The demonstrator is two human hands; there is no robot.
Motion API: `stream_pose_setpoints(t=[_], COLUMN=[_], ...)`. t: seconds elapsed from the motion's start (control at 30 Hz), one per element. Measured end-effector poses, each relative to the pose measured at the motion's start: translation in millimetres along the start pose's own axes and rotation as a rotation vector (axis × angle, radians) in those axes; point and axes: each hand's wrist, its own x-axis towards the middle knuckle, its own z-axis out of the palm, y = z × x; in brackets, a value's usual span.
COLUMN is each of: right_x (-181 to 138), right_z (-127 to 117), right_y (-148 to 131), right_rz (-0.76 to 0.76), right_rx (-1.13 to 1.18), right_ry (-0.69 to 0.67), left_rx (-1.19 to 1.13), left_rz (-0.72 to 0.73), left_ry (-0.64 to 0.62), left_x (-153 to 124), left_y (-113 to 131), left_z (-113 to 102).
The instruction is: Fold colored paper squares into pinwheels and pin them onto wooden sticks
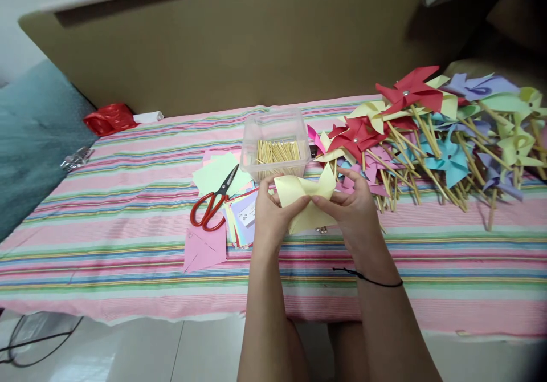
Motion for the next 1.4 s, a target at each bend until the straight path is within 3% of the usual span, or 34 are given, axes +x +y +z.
stream_pose_setpoints(t=[0.2,0.43,0.77,1.13,1.33,1.4], right_x=[0.2,0.7,0.9,0.3,1.7,4.0], right_z=[2.2,-0.3,-1.1,-0.6,-2.1,-6.1], right_y=[1.7,3.9,4.7,3.1,0.5,-0.6], right_rz=[0.021,0.052,0.064,0.072,0.106,0.115], right_rx=[0.024,-0.002,-0.035,-0.026,0.007,0.031], right_ry=[-0.02,-0.017,-0.031,-0.037,0.042,0.099], left_rx=[0.037,0.009,0.052,0.036,-0.025,-0.044], left_rz=[-0.003,-0.02,0.024,0.011,-0.01,0.023], left_ry=[0.089,0.009,0.075,0.059,-0.015,0.015], left_x=[0.9,0.5,2.8,2.7,2.9,2.7], left_y=[0.8,1.6,0.7,0.6,5.0,7.2], left_z=[-0.8,-3.7,-4.9,-3.4,-15.7,-23.9])
